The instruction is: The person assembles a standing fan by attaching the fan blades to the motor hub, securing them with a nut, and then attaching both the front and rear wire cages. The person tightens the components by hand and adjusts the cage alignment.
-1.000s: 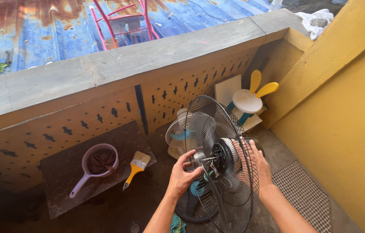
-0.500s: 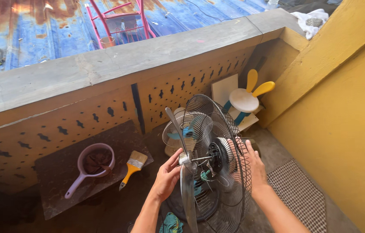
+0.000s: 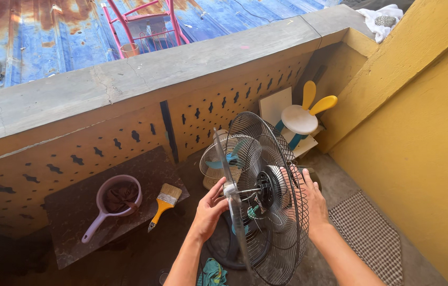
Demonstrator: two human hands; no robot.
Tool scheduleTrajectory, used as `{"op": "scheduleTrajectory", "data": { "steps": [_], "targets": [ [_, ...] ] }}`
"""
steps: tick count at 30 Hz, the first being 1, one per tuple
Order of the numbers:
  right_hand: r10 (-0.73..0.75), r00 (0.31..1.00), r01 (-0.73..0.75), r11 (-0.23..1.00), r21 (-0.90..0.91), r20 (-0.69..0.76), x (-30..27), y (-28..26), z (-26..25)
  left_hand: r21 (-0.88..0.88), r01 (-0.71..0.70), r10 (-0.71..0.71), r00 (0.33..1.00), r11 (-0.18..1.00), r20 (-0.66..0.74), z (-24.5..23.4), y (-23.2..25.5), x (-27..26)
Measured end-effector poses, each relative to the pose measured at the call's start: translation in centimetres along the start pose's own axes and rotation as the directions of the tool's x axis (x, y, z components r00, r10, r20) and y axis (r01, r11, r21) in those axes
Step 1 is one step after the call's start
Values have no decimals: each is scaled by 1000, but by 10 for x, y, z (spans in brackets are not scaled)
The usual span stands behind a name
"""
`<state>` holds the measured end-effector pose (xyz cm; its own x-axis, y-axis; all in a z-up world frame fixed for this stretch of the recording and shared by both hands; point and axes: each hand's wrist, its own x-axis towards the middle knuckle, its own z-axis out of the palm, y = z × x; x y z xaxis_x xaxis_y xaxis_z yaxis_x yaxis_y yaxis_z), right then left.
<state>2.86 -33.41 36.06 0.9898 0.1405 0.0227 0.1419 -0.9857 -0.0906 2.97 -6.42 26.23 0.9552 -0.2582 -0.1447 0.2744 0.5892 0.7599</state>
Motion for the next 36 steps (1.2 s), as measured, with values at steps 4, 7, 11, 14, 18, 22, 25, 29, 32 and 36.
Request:
{"op": "scheduleTrajectory", "data": {
  "steps": [4,7,11,14,18,22,25,29,32,36],
  "targets": [
    [23,1000,-23,1000,0,-19,0,1,0,129,6,-8,1000,992,14,7,3,2],
    [8,998,-10,999,-35,-63,0,0,2,219,2,-2,1000,976,-3,13,6,2],
    [4,1000,-5,999,-40,-31,0,5,8,373,-78,70,997,925,36,22,11,3],
    [-25,998,22,998,-51,-62,1,12,16,367,21,-18,1000,930,-10,26,15,3],
    [-56,996,47,993,-112,-76,0,20,25,350,119,-106,993,929,-55,29,19,0],
    [-53,995,50,998,-39,-82,2,23,26,517,-220,179,975,827,129,30,20,-4],
    [-77,993,67,991,-112,-91,5,21,25,449,-102,73,994,888,80,29,24,-2],
    [-60,998,56,989,-134,-29,6,21,24,456,60,-57,998,888,-19,28,28,0],
    [-109,988,98,990,-100,-113,8,22,23,444,-130,88,990,886,113,29,28,1],
    [-157,978,144,984,-102,-137,6,23,23,543,-286,204,957,790,208,30,24,-3]
  ]
}}
